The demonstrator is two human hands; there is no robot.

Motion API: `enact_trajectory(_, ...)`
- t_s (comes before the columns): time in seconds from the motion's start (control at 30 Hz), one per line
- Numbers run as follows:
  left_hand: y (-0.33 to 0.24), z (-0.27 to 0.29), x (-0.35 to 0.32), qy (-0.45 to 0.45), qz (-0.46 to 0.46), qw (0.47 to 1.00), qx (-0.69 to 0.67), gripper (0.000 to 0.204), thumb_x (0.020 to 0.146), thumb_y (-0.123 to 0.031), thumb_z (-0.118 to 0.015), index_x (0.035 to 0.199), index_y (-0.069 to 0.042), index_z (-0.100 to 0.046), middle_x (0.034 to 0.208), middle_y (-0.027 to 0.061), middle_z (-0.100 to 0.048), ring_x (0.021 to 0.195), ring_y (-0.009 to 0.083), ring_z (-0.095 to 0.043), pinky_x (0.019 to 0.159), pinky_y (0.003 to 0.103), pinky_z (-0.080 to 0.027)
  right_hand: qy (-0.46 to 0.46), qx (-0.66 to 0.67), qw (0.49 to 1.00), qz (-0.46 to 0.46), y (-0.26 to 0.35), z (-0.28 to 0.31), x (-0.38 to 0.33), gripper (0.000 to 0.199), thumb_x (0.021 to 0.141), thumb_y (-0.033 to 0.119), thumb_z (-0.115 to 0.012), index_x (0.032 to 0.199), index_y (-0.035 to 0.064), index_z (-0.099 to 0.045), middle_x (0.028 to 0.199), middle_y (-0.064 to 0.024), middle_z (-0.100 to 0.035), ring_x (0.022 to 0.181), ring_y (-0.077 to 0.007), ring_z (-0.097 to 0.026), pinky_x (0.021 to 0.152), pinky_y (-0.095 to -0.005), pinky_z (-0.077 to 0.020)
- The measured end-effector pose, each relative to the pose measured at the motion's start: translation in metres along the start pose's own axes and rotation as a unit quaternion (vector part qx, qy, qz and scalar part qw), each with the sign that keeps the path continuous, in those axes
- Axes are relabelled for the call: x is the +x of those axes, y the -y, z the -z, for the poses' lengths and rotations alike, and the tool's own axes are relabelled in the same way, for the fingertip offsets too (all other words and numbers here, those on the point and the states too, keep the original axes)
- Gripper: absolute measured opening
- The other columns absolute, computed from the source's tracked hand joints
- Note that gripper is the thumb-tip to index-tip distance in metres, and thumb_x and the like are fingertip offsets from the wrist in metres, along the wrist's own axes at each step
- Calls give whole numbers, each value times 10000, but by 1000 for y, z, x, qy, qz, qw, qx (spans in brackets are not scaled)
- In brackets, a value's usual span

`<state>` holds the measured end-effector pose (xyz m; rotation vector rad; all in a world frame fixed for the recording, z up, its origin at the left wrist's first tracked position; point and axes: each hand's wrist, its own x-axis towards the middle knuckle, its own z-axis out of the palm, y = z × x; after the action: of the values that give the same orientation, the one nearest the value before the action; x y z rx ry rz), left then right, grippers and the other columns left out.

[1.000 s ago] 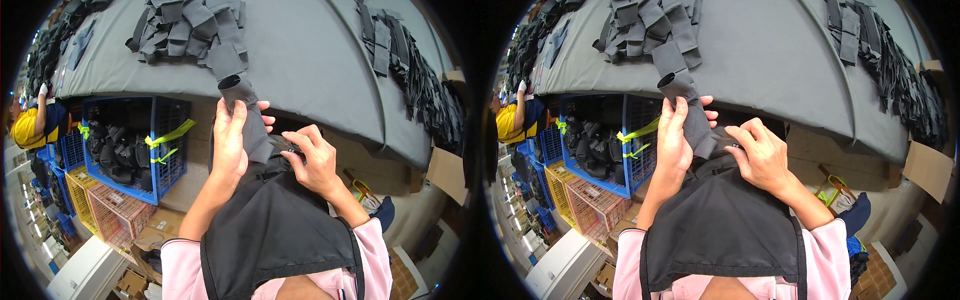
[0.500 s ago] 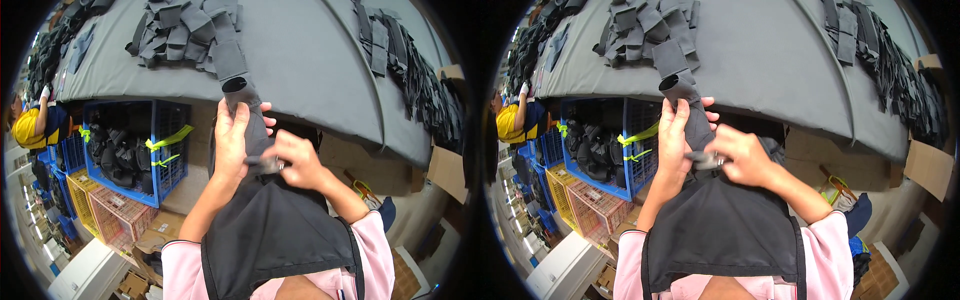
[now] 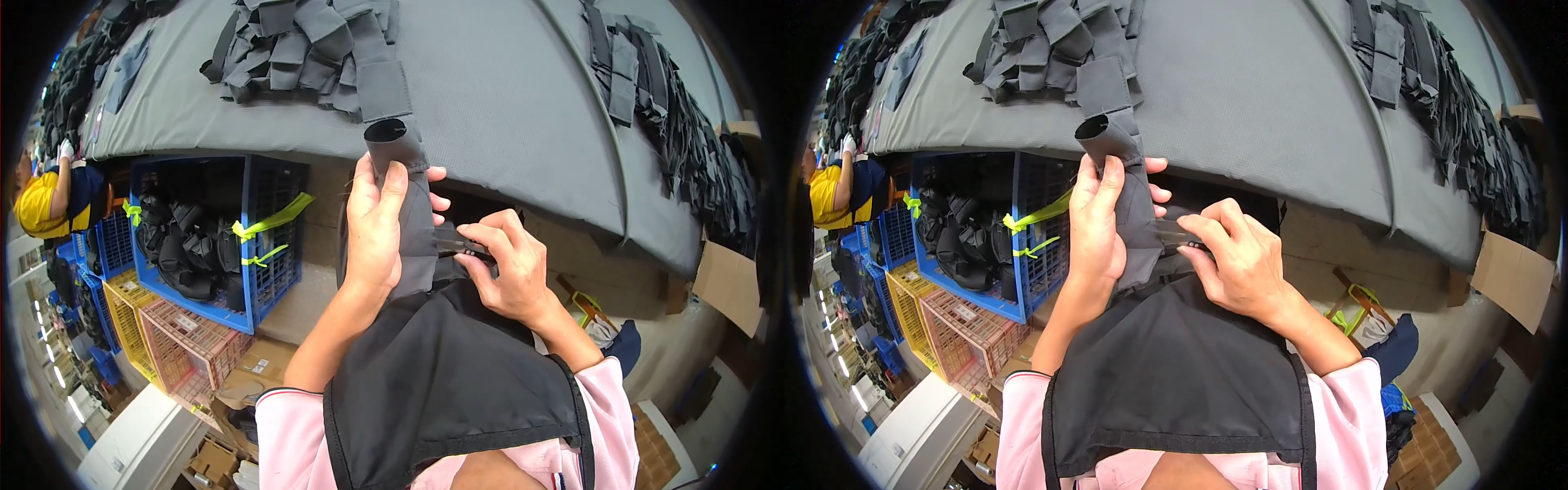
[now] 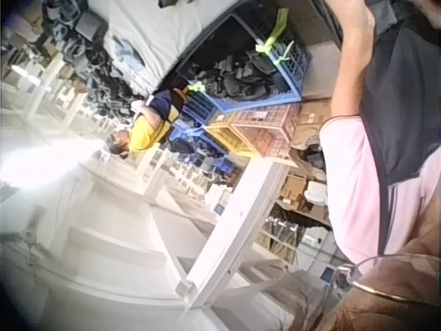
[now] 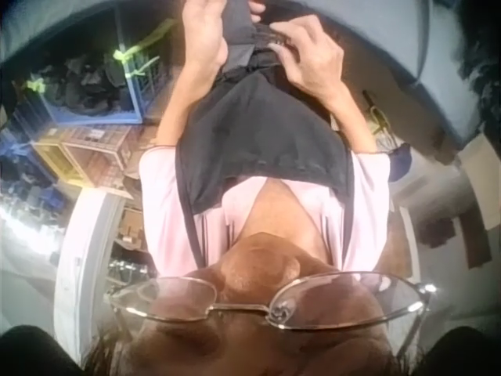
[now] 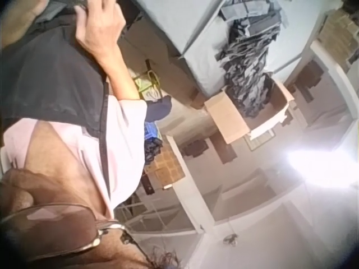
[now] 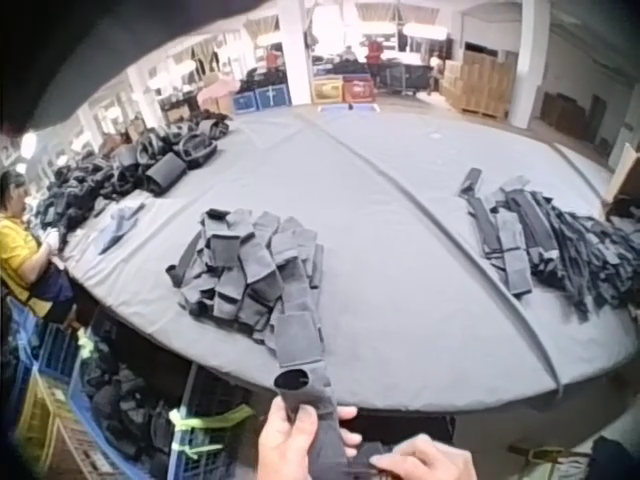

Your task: Using small scissors to trim individual fabric strips at a factory table.

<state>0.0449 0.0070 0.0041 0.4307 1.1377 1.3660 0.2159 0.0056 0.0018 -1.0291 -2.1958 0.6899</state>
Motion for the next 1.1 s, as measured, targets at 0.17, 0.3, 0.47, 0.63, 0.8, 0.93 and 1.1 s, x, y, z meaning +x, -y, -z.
enact_trajectory(0.17,-1,-2,-3,-8,-17,1000,-2,291,971,-293,-462,1138,-58,-420,975,145,-626,709,175,-635,598,295,-529,-14,-41,999,29,-1,-5,-2,385,622,62,-752,977,64,-603,813,-50,-529,584,-193,-536,520,-299,-426)
enact_trajectory(0.3,0,-3,-4,-5,-15,1000,2,284,974,-291,-453,1131,-57,-420,981,148,-627,715,178,-635,607,299,-529,-41,-26,998,27,-2,-13,-5,386,623,61,-752,979,46,-604,785,-56,-529,565,-192,-535,500,-299,-427)
enact_trajectory(0.47,1,-2,-5,-15,-10,1000,-4,280,975,-292,-450,1122,-56,-422,1000,157,-628,723,187,-638,610,309,-530,-54,-11,998,8,1,-19,-8,353,640,20,-750,969,21,-623,773,-85,-568,592,-204,-576,476,-291,-455)
enact_trajectory(0.63,2,0,-4,-13,-8,1000,-11,299,970,-304,-457,1120,-48,-421,999,161,-628,725,193,-639,613,315,-532,-74,-32,996,33,1,-22,-8,330,638,19,-752,944,9,-627,755,-85,-577,573,-205,-577,470,-288,-455)
enact_trajectory(0.8,2,1,-4,0,-1,1000,-8,317,964,-317,-467,1124,-47,-423,993,164,-628,729,198,-640,615,318,-533,-65,-42,996,44,1,-20,-10,325,637,11,-750,939,10,-629,752,-84,-576,563,-204,-573,468,-289,-454)
enact_trajectory(0.93,2,4,-4,5,17,1000,-15,318,964,-319,-468,1137,-56,-424,1000,167,-624,735,200,-640,620,317,-532,-64,23,998,-15,1,-17,-11,308,659,-19,-734,947,18,-631,743,-81,-570,563,-191,-567,470,-281,-453)
enact_trajectory(1.1,1,5,-7,-2,25,1000,-17,339,963,-325,-468,1171,-63,-414,1006,166,-623,741,199,-639,625,317,-531,-75,68,995,-23,2,-15,-8,303,639,15,-744,918,35,-628,737,-67,-545,563,-211,-561,468,-301,-438)
